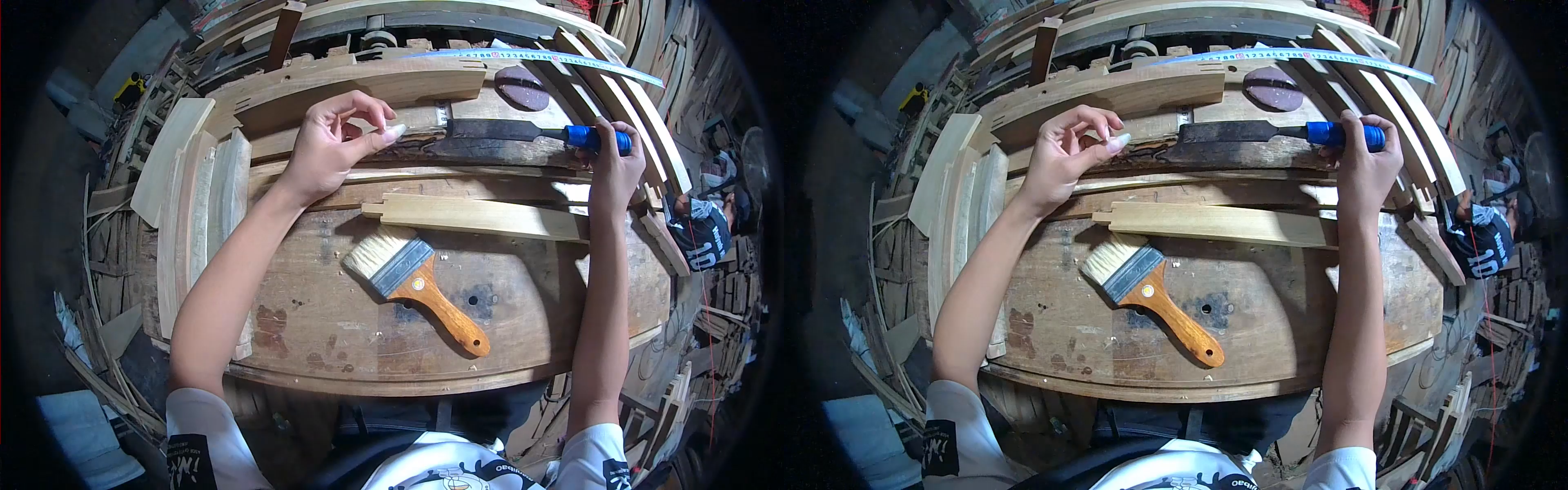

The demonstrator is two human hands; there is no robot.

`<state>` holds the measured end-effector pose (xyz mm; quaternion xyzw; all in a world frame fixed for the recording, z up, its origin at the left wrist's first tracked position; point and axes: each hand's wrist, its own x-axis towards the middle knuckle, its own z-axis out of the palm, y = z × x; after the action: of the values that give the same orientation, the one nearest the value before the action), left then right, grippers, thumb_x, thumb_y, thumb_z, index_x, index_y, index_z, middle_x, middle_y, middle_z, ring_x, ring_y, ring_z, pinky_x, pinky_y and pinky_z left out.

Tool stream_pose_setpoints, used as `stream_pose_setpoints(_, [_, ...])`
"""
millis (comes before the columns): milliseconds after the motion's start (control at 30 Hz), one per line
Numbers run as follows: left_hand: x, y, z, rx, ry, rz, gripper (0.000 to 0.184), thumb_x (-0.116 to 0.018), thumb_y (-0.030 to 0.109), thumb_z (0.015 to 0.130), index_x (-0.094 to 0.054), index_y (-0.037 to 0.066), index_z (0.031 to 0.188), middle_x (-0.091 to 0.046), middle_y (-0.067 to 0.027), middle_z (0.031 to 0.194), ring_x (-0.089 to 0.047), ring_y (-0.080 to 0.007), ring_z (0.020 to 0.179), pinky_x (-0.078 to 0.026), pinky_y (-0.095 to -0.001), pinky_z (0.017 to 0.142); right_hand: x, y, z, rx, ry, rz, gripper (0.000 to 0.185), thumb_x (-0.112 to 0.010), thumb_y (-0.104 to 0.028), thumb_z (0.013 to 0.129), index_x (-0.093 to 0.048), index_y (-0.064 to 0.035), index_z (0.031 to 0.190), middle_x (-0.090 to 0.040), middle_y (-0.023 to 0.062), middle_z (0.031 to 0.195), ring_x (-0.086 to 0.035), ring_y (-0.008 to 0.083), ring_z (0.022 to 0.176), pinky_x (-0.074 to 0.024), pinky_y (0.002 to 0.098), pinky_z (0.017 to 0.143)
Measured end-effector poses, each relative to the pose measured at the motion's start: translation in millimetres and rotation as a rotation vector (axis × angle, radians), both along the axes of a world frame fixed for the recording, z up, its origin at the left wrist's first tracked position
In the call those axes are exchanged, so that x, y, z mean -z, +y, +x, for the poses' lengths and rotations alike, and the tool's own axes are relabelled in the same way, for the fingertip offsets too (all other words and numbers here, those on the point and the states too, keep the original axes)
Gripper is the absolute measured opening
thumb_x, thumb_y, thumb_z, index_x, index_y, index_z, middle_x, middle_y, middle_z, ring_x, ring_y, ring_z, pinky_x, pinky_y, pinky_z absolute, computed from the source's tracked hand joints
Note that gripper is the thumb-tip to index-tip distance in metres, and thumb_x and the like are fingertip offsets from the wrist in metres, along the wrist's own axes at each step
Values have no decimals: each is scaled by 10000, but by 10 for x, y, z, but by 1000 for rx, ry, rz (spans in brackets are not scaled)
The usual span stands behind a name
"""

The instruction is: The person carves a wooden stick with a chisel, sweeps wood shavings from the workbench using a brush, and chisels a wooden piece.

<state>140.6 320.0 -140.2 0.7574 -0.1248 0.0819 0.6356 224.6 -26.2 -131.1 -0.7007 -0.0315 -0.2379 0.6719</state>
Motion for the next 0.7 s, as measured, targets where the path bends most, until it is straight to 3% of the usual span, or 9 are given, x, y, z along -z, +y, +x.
stream_pose_setpoints(133, [-8, -6, 2, 14, -1, -4, 152, -719, -45, 874, -628, 74, 897, -655, -50, 1038, -597, -104, 1014, -522, -278, 872, 12, 3, 8, -5, -1, 27, 277, -766, -190, 898, -569, -20, 992, -625, 74, 772, -642, 143, 551, -485, 228, 467])
stream_pose_setpoints(233, [-15, -9, -1, 12, 0, 4, 143, -711, -44, 881, -627, 71, 899, -655, -42, 1025, -595, -100, 1011, -509, -274, 886, 31, -27, 17, 7, 34, -8, 264, -755, -221, 904, -599, -34, 1005, -627, 58, 853, -622, 106, 678, -542, 239, 541])
stream_pose_setpoints(500, [-3, -44, 2, -26, -7, -14, 125, -683, -33, 904, -623, 66, 952, -652, -23, 999, -591, -89, 969, -479, -253, 877, 21, -12, -11, -2, 25, -9, 313, -786, -239, 892, -609, -26, 1036, -617, 59, 879, -623, 109, 720, -534, 236, 561])
stream_pose_setpoints(600, [20, -41, 16, -82, -9, 40, 119, -704, 27, 903, -618, 74, 971, -657, -5, 963, -592, -74, 940, -482, -262, 854, -42, 27, -40, -10, 40, 50, 316, -795, -234, 890, -627, -19, 1051, -616, 48, 892, -622, 104, 742, -517, 222, 583])
stream_pose_setpoints(700, [-19, -80, -54, -202, -116, 335, 178, -754, 139, 874, -627, 64, 975, -664, -15, 921, -612, -104, 914, -494, -298, 848, -77, 19, -40, -51, 41, 112, 281, -793, -207, 895, -650, -17, 1045, -615, 34, 901, -616, 101, 759, -501, 214, 607])
